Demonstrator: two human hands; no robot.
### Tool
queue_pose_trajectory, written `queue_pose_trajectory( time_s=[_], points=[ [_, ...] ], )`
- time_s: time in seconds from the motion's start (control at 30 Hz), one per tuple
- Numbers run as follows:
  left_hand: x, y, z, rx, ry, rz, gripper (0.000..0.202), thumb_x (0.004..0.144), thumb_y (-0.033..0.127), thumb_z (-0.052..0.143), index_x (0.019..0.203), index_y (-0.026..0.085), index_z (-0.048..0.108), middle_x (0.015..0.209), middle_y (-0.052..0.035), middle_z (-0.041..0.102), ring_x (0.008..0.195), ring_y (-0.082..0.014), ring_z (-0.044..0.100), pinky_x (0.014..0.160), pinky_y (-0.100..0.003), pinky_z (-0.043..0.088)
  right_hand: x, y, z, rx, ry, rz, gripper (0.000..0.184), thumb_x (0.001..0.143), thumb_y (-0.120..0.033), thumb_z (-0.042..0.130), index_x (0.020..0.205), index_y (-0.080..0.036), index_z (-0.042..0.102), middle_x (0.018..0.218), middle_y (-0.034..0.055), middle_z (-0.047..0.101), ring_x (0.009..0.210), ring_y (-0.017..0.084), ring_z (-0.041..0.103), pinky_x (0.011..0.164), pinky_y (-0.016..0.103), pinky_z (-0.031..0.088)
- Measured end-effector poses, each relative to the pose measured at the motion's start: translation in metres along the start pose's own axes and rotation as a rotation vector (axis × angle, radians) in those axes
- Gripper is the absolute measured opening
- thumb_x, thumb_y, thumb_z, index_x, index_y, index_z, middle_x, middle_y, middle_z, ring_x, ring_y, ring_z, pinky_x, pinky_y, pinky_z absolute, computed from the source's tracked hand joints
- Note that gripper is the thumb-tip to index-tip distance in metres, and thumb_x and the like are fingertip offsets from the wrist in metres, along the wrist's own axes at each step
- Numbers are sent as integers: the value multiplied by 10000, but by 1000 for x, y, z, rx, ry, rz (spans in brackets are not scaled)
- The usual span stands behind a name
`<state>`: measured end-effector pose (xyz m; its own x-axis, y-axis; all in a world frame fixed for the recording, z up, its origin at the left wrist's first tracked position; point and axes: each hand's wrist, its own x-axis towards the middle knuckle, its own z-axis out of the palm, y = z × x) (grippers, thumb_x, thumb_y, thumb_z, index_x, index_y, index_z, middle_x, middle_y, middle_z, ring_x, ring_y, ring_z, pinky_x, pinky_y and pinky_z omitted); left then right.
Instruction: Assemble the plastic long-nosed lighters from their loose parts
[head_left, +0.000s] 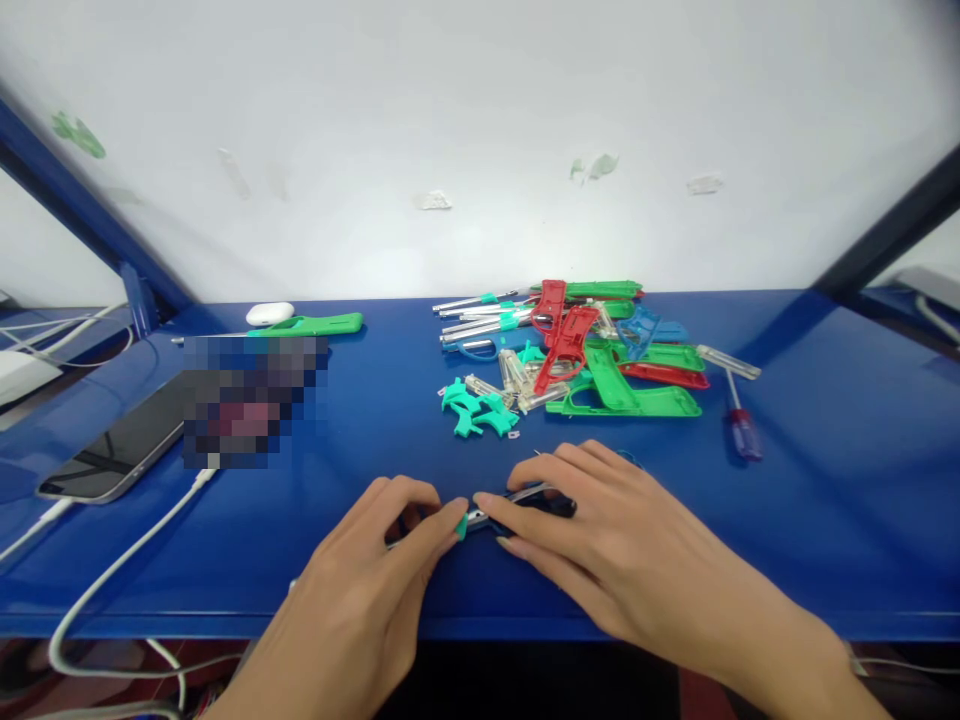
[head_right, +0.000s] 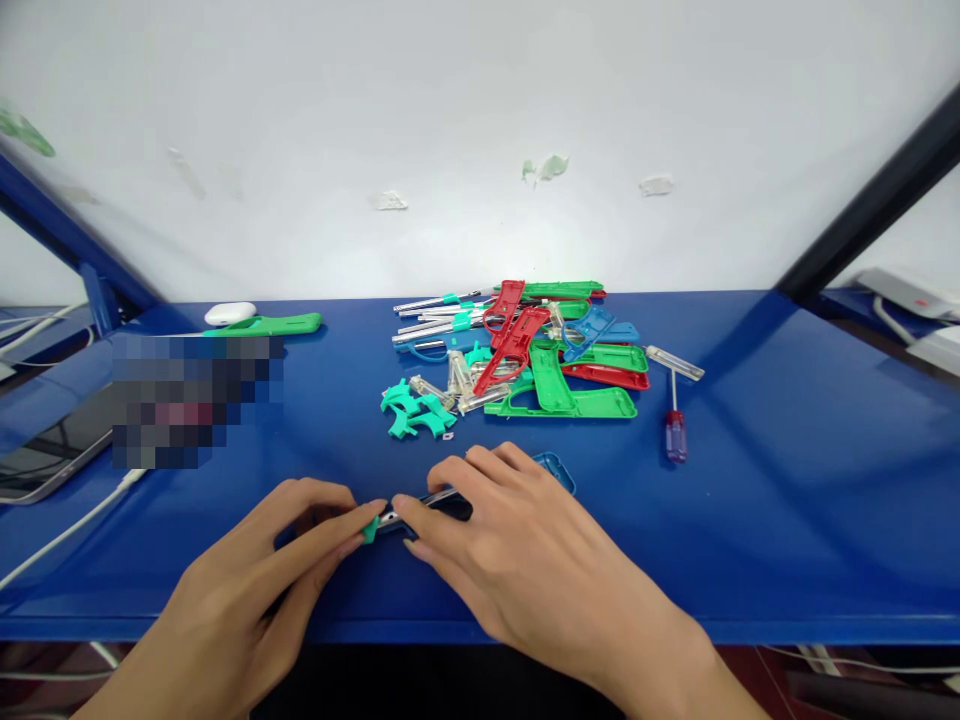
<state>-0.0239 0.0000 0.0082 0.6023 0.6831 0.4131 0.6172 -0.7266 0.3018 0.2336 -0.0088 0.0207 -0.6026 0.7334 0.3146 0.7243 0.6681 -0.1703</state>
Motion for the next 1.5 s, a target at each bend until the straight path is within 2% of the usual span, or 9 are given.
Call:
queue_pose_trajectory(
  time_s=[0.13,0.37,0.53,0.67,0.9,1.1,1.17,1.27,1.5],
  points=[
    [1,1,2,-13,18,-3,364,1077,87,459,1352,281,597,1116,-46,604,924,-147,658,774,-258,548,1,1,0,-6,3,-9,354,1135,-324,436,1431,-281,626,1121,57,661,981,226,617,902,450,492],
    [4,2,5,-67,0,-5,222,1089,98,480,1193,252,601,1126,-34,626,976,-163,635,848,-293,529,0,0,0,-4,7,-13,361,1136,-317,434,1440,-274,624,1119,51,657,981,224,606,887,446,493],
    [3,2,3,-92,-21,-53,242,1089,117,489,1225,279,607,1153,-35,615,1007,-164,635,852,-289,542,0,1,0,3,3,-27,359,1136,-314,435,1436,-270,628,1114,53,660,960,219,601,868,438,494],
    [4,1,0,-79,-37,-46,327,1092,135,475,1342,303,601,1178,-42,625,1034,-177,639,875,-300,556,0,1,0,-9,4,-17,363,1134,-314,439,1445,-280,622,1113,58,666,967,226,607,878,440,496],
    [3,1,-3,-73,-40,4,471,1042,45,464,1399,312,617,1164,-46,626,993,-158,637,824,-252,563,0,0,2,-4,6,-6,351,1138,-322,418,1422,-286,623,1133,52,673,982,225,624,915,467,516],
    [3,-1,-4,-61,-51,27,453,1028,36,467,1362,296,629,1177,-61,619,1001,-176,634,842,-285,562,-6,8,-2,45,79,69,402,1112,-409,505,1510,-356,520,1275,43,682,1165,244,627,1029,495,502],
    [3,-4,-5,-47,-56,29,445,1027,39,469,1344,302,639,1194,-60,616,1015,-179,639,857,-291,559,-13,16,-6,66,106,149,410,1088,-449,553,1493,-388,531,1371,26,660,1260,239,601,1078,479,490],
    [2,-10,-6,-18,-45,21,447,1032,53,472,1342,326,640,1200,-47,619,1006,-175,645,838,-284,554,-24,25,-11,124,56,257,394,1060,-481,602,1449,-429,570,1384,-18,666,1291,212,598,1105,431,496],
    [1,-7,-9,22,-34,15,342,1051,112,499,1293,300,652,1203,-43,612,1034,-174,625,870,-285,552,-25,26,-9,272,86,239,193,1071,-399,607,1222,-357,720,1196,-38,740,1086,172,688,973,314,550]
  ],
)
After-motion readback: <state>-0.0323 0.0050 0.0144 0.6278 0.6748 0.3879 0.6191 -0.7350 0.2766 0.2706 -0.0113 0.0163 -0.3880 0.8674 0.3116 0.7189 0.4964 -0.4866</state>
